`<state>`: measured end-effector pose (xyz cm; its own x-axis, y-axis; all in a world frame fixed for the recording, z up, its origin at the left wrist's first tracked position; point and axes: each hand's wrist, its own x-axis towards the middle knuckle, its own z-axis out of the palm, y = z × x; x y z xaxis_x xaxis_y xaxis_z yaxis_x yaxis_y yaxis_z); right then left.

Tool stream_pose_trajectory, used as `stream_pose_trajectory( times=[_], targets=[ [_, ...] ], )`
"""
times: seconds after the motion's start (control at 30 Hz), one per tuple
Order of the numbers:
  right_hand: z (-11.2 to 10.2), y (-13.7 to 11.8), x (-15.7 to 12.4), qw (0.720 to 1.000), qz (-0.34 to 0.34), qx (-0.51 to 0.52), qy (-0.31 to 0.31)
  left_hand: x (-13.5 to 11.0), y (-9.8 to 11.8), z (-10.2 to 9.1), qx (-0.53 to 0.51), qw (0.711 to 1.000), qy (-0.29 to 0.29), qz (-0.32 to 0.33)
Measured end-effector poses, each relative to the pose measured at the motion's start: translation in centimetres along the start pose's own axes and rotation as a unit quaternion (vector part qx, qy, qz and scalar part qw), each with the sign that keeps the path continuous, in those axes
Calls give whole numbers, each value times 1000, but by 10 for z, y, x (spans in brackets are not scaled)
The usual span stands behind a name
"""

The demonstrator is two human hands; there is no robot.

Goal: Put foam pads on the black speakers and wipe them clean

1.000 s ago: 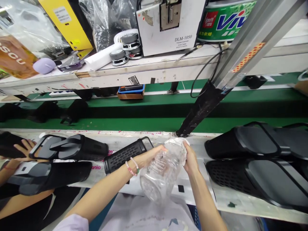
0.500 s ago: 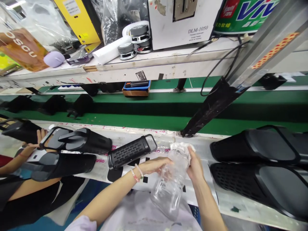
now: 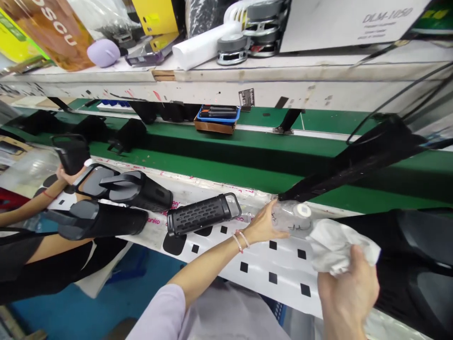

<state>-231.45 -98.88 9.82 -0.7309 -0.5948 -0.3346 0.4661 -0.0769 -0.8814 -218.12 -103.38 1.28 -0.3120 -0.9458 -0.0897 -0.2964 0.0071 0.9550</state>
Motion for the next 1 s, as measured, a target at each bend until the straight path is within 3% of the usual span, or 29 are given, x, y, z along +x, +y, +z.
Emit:
stream_pose_trajectory(
  times=[0.1, 0.17, 0.2, 0.23, 0.27, 0.33, 0.37, 0.43, 0.53, 0.6, 0.8, 0.93, 1.0],
  targets=[
    [-1, 15, -27, 999, -11, -29, -37, -29, -4, -40, 133, 990, -38, -13],
    [0, 31, -45, 990, -119, -59, -51, -54, -14, -83, 280, 960, 6, -24],
    [1, 42, -54, 973, -194, -103, -67, -67, -22, -105, 361, 931, 42, -44],
    [3, 57, -62, 941, -274, -170, -99, -78, -31, -125, 385, 919, 63, -59],
    [8, 74, -69, 892, -348, -249, -148, -87, -41, -143, 401, 910, 77, -68],
    [24, 116, -81, 754, -448, -385, -286, -100, -58, -165, 415, 903, 86, -72],
    [35, 137, -85, 704, -470, -409, -341, -104, -64, -169, 419, 901, 87, -69],
    [59, 175, -91, 638, -485, -438, -407, -107, -71, -170, 426, 899, 86, -58],
    [85, 207, -94, 587, -488, -469, -446, -107, -71, -164, 438, 893, 90, -48],
    [86, 209, -95, 567, -489, -485, -452, -108, -70, -163, 445, 890, 90, -44],
    [62, 198, -99, 552, -500, -525, -413, -106, -72, -169, 449, 888, 89, -43],
    [79, 208, -102, 560, -485, -534, -406, -105, -73, -171, 440, 893, 85, -42],
    [79, 205, -106, 578, -472, -532, -401, -106, -72, -172, 437, 895, 82, -43]
  ],
)
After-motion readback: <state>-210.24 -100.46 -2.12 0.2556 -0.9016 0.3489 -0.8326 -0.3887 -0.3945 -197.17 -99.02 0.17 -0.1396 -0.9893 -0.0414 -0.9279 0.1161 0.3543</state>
